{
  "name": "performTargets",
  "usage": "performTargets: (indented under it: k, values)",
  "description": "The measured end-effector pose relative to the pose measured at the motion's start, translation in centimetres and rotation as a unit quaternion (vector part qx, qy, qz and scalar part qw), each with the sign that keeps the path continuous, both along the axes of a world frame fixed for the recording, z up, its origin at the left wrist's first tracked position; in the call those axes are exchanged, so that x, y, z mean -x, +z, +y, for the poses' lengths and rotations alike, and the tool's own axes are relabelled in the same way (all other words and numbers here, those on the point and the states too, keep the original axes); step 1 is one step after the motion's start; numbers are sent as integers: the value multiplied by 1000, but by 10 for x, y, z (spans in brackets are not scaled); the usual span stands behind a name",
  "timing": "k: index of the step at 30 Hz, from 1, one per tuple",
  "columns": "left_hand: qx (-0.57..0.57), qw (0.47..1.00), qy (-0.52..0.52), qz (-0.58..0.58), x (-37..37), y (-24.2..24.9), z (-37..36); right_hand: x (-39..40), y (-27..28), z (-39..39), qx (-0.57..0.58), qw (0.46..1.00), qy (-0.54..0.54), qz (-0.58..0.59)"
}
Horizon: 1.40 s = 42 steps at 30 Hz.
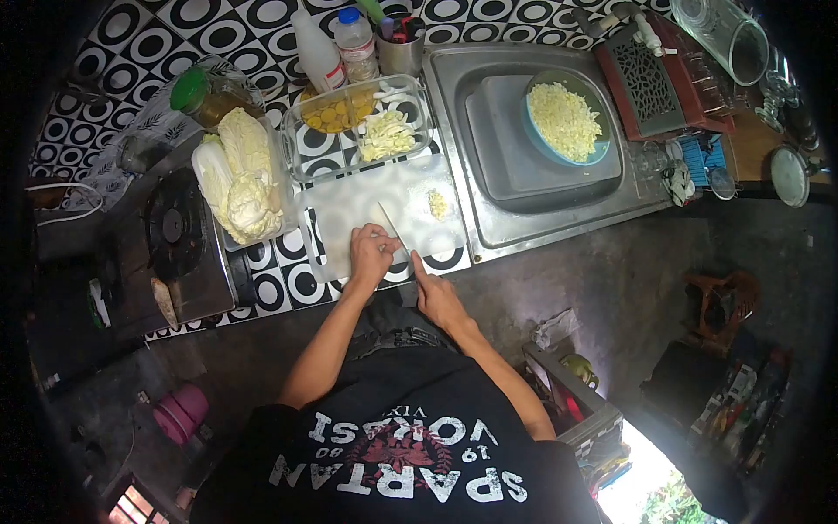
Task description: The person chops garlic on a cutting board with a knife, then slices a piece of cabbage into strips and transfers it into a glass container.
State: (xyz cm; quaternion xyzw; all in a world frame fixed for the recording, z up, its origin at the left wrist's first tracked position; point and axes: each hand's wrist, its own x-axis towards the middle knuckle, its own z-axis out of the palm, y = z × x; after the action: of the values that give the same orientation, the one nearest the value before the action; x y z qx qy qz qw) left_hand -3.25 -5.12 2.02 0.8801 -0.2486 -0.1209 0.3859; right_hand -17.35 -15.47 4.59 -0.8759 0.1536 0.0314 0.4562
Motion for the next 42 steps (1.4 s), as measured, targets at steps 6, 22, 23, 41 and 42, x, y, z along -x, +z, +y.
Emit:
performTargets:
  k: [6, 22, 23, 41, 42]
  values:
    - [15, 1000, 13, -16, 1, -13, 1, -4, -19, 7, 108, 991, 33, 72]
    - [64, 997, 23, -38, 3, 0, 13, -11, -5, -10, 74, 993, 29, -87]
    - [65, 997, 24, -39, 3, 1, 15, -7, -4, -8, 61, 994, 32, -82]
    - [117, 985, 68, 103, -5, -6, 16, -4, -11, -3, 48, 998, -6, -38]
    - [116, 985, 69, 103, -6, -6, 16, -7, -9, 0, 44, 998, -15, -41]
